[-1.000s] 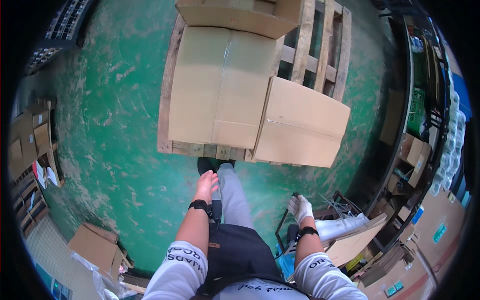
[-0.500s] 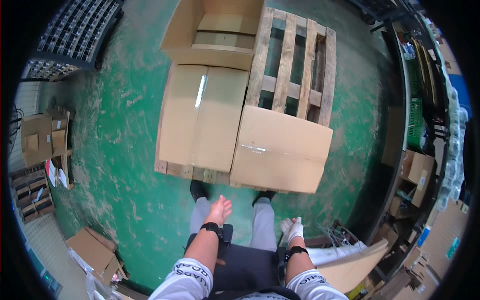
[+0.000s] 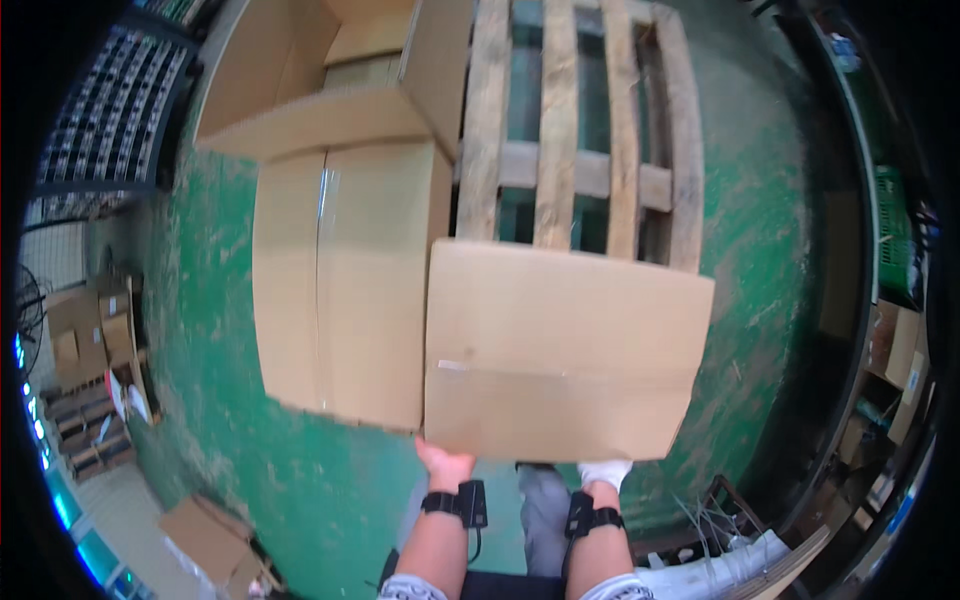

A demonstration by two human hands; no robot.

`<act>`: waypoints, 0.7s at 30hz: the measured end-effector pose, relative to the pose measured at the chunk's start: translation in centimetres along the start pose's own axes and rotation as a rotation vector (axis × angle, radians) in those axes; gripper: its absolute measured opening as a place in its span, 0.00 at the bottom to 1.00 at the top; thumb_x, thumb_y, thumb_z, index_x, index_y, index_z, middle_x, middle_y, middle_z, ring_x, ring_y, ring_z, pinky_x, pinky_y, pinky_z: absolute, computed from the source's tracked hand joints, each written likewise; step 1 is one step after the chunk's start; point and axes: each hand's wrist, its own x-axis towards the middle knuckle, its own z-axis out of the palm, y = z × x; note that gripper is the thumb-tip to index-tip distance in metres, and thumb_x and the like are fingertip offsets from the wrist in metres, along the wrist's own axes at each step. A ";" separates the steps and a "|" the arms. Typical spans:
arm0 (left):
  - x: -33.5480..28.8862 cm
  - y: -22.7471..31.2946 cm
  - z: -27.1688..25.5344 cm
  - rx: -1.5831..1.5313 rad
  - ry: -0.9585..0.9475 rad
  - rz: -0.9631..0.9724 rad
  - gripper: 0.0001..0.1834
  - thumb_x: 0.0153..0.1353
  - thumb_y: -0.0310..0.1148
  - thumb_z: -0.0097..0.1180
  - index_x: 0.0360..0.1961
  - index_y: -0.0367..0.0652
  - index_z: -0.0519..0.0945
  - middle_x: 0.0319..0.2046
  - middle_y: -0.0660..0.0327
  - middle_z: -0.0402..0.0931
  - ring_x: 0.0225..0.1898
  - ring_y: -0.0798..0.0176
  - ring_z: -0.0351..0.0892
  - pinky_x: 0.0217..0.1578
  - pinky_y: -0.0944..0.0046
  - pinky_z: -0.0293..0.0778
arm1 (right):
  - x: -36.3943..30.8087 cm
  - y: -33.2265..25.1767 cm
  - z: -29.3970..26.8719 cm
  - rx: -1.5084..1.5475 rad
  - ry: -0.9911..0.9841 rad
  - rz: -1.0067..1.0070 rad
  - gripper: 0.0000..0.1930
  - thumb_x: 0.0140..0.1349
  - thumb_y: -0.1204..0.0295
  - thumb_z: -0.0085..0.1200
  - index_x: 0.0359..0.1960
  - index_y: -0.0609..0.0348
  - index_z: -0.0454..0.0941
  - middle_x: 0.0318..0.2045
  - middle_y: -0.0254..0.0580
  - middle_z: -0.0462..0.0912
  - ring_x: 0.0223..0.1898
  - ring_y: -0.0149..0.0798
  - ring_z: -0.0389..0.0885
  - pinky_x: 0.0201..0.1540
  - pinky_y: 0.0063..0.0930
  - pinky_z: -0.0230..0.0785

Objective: Placing items with bubble wrap into a cardboard box and sealing it with tape.

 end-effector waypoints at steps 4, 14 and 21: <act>-0.7 0.6 0.5 -0.042 0.069 -0.020 0.33 0.67 0.57 0.25 0.63 0.48 0.64 0.62 0.57 0.63 0.63 0.48 0.61 0.62 0.44 0.58 | 0.3 -1.5 -3.0 -0.156 -0.241 -0.060 0.23 0.67 0.57 0.35 0.55 0.56 0.71 0.56 0.43 0.74 0.57 0.46 0.71 0.58 0.40 0.63; -0.1 0.6 2.3 -0.005 0.024 0.006 0.30 0.67 0.54 0.29 0.61 0.46 0.67 0.61 0.55 0.64 0.61 0.49 0.63 0.60 0.44 0.59 | 1.6 -0.8 -1.4 -0.178 -0.116 -0.114 0.22 0.66 0.57 0.37 0.54 0.54 0.73 0.55 0.43 0.75 0.56 0.46 0.72 0.57 0.39 0.64; -0.3 0.5 3.0 -0.029 -0.013 -0.017 0.29 0.67 0.52 0.34 0.60 0.44 0.68 0.59 0.56 0.67 0.59 0.49 0.65 0.60 0.45 0.61 | 1.7 -1.1 -1.8 0.177 -0.174 -0.016 0.22 0.67 0.57 0.37 0.55 0.55 0.72 0.55 0.43 0.75 0.56 0.46 0.72 0.58 0.39 0.63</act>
